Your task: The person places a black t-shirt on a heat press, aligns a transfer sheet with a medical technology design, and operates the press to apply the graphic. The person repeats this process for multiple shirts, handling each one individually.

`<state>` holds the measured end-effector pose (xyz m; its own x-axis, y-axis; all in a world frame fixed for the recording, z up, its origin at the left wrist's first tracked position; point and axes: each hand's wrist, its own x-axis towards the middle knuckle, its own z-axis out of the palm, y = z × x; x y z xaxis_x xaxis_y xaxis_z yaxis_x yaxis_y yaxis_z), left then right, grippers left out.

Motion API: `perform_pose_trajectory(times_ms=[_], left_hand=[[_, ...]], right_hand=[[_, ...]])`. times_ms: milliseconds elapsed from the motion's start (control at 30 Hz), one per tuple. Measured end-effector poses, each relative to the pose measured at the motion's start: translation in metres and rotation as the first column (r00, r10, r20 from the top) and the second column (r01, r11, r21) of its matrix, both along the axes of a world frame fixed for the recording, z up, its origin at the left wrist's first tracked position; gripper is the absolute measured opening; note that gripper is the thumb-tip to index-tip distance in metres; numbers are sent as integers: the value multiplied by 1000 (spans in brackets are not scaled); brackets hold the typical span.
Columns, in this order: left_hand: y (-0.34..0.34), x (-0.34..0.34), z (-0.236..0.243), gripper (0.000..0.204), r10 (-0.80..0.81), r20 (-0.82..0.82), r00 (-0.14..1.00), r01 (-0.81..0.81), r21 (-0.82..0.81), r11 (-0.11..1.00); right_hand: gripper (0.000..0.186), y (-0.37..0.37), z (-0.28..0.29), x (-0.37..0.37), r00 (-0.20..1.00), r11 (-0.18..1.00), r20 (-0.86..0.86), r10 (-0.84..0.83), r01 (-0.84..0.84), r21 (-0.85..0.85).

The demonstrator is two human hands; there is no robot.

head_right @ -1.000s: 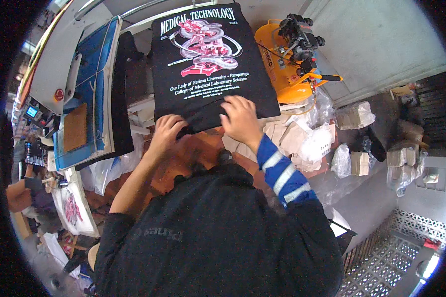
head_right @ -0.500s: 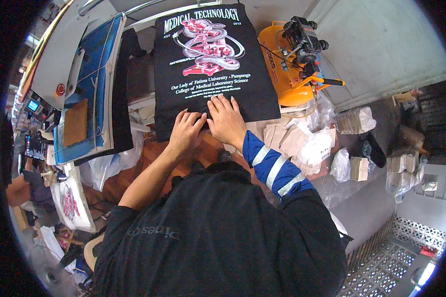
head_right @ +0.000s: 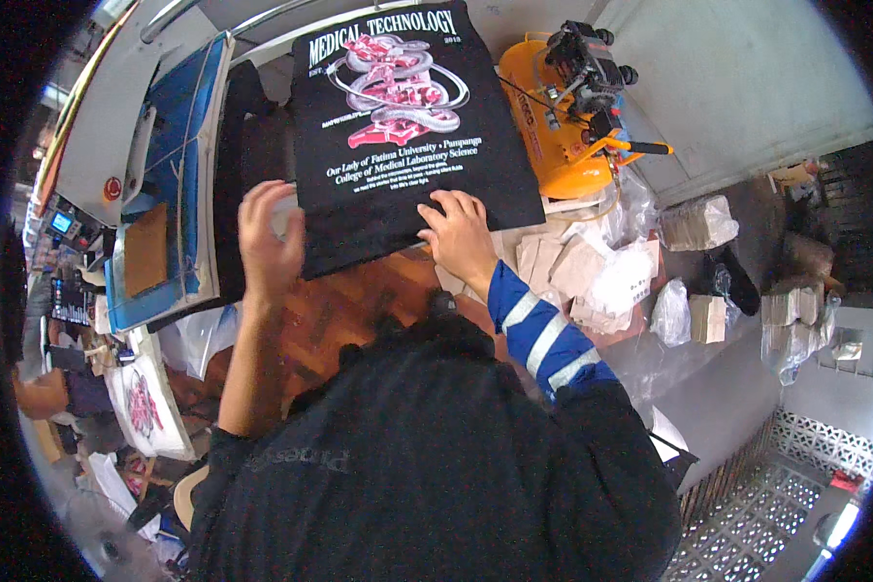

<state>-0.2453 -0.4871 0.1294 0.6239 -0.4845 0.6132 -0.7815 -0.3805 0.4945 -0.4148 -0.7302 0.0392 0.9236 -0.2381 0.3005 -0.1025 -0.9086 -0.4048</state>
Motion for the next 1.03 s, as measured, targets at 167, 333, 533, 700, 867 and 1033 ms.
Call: perform_pose_trajectory(times_ms=[167, 333, 533, 700, 867, 1033], left_hand=[[49, 36, 24, 25, 130, 187, 974, -148, 87, 985], [166, 141, 59, 55, 716, 481, 506, -816, -3, 578], [253, 223, 57, 90, 861, 237, 450, -815, 504, 287], [254, 230, 62, 92, 856, 234, 461, -775, 575, 260], [229, 219, 60, 87, 807, 289, 515, -784, 539, 307], [194, 199, 52, 86, 762, 331, 557, -778, 530, 338]], right_hand=[[37, -2, -12, -1, 995, 1000, 103, -2, 5, -28], [28, 0, -20, -10, 984, 999, 176, 40, -33, -44], [22, 4, -22, -47, 971, 984, 184, 155, -135, -119], [30, 1, -20, -62, 969, 980, 157, 189, -176, -90], [50, -34, -10, -31, 984, 990, 164, -76, 94, -105], [63, -60, -9, -13, 996, 975, 1, -85, 83, -206]])
